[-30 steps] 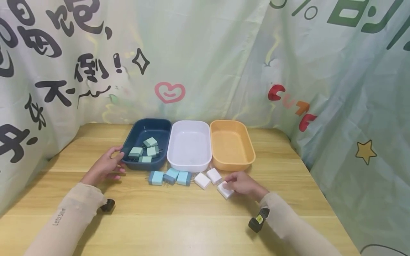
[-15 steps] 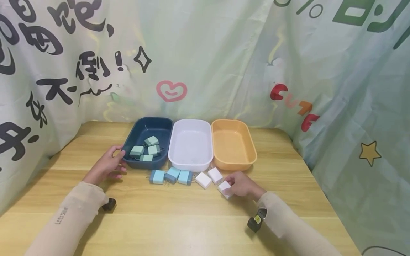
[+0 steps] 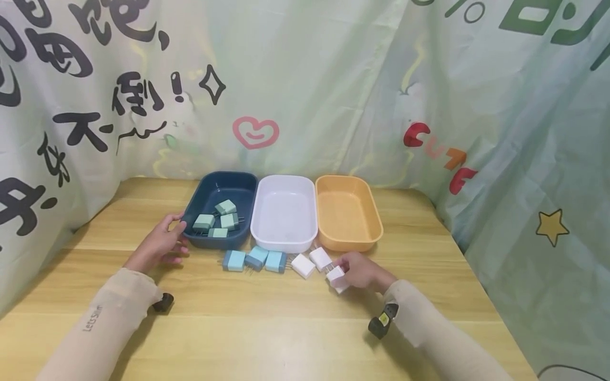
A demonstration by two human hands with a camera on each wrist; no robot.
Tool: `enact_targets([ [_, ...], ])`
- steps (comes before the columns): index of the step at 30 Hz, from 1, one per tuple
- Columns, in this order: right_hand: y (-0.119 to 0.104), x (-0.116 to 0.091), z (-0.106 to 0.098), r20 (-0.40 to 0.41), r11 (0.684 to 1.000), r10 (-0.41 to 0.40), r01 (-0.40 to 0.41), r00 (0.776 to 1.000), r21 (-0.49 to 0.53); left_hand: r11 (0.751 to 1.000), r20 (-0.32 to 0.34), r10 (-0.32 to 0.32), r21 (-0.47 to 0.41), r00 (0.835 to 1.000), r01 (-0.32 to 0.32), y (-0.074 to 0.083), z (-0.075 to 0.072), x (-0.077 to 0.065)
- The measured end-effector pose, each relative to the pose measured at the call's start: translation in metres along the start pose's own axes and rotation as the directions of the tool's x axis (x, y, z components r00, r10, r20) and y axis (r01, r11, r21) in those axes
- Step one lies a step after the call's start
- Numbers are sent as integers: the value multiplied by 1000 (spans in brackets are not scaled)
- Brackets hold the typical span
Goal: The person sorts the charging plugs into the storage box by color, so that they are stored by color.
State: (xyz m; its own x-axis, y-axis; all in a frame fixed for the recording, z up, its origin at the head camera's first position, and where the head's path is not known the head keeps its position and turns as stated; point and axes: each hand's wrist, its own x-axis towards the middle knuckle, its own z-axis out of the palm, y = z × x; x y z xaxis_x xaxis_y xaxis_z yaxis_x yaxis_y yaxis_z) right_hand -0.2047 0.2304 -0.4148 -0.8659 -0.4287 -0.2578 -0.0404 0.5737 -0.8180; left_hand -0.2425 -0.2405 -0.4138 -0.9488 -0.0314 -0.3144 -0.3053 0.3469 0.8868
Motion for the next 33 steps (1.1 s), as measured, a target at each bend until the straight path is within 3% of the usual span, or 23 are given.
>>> enact_targets([
  [9, -11, -1, -10, 18, 998, -3, 2, 1000, 61, 1000, -6, 12, 0, 1000, -12, 1, 1, 1],
  [16, -17, 3, -16, 31, 984, 27, -32, 999, 176, 1000, 0, 9, -5, 1000, -9, 0, 1, 2],
  [25, -28, 13, -20, 19, 978, -12, 8, 1000, 211, 1000, -14, 0, -4, 1000, 0, -2, 2, 3],
  [33, -39, 20, -24, 23, 944, 21, -28, 999, 328, 1000, -12, 9, -11, 1000, -9, -1, 2, 0],
])
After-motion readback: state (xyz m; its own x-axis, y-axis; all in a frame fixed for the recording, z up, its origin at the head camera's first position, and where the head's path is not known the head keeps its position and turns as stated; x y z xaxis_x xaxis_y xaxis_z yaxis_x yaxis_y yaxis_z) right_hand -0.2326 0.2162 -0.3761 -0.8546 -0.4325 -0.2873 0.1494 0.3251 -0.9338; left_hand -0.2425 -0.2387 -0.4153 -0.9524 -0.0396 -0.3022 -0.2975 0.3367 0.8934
